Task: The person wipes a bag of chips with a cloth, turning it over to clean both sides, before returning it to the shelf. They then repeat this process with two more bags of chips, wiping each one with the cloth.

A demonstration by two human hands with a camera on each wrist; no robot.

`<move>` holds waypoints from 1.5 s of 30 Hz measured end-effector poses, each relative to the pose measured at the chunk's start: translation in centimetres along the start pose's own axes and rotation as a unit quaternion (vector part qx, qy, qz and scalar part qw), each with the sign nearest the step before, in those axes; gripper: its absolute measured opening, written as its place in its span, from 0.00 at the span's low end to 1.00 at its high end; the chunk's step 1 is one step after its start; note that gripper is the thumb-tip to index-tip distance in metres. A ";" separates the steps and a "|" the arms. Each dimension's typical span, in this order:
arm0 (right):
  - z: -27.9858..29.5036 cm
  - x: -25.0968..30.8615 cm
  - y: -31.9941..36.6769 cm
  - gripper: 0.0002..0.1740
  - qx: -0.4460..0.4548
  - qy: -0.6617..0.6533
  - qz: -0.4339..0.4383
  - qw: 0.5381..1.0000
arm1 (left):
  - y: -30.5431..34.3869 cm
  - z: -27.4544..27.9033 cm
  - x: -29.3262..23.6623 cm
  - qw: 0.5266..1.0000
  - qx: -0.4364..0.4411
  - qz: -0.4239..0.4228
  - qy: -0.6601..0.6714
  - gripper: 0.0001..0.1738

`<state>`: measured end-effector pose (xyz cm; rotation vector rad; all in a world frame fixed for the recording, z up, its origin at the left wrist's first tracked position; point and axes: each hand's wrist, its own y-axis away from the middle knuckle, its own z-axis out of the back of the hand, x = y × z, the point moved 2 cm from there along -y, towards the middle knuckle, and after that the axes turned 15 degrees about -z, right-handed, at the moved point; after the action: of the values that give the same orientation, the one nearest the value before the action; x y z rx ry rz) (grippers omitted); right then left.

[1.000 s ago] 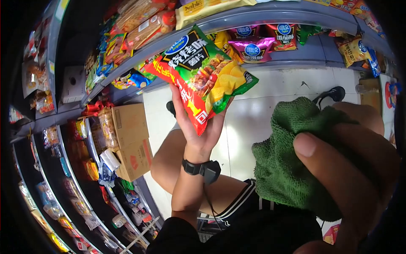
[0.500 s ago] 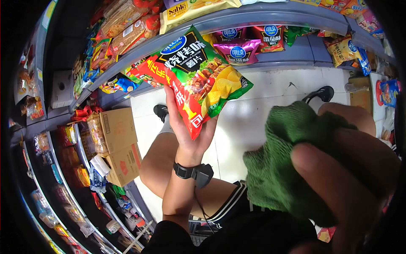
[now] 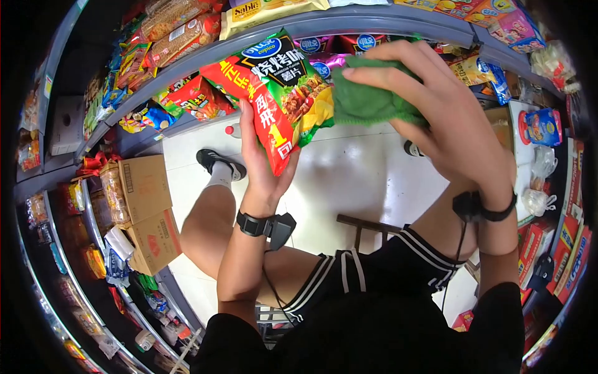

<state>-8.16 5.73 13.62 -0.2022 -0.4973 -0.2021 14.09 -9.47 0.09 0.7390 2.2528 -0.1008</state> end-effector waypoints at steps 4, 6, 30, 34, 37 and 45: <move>-1.2 -0.1 -0.1 0.41 -0.060 -0.042 0.004 0.997 | 0.2 -1.1 0.3 0.999 0.047 0.002 0.019 0.41; -2.1 -0.5 -0.5 0.38 -0.065 -0.035 -0.004 0.997 | 0.4 -1.4 0.2 0.998 0.055 0.004 0.026 0.40; -6.3 1.4 -0.5 0.36 -0.063 0.055 0.124 0.989 | -0.4 -1.5 2.8 0.997 0.071 -0.003 -0.037 0.45; -6.2 0.4 -1.6 0.34 -0.131 0.059 0.104 0.984 | -0.9 -1.4 4.2 0.990 0.076 -0.056 -0.102 0.44; -5.7 -0.1 -2.0 0.33 -0.182 0.065 0.053 0.980 | -0.4 -2.0 3.7 0.983 0.093 -0.049 -0.153 0.44; -7.3 1.9 -1.8 0.33 -0.108 0.108 0.098 0.983 | -1.8 -0.2 3.6 0.986 0.069 -0.069 -0.136 0.55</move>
<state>-3.69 1.99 8.53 -0.4349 -0.2357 -0.0833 11.03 -9.16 -2.56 0.5998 2.0473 -0.4030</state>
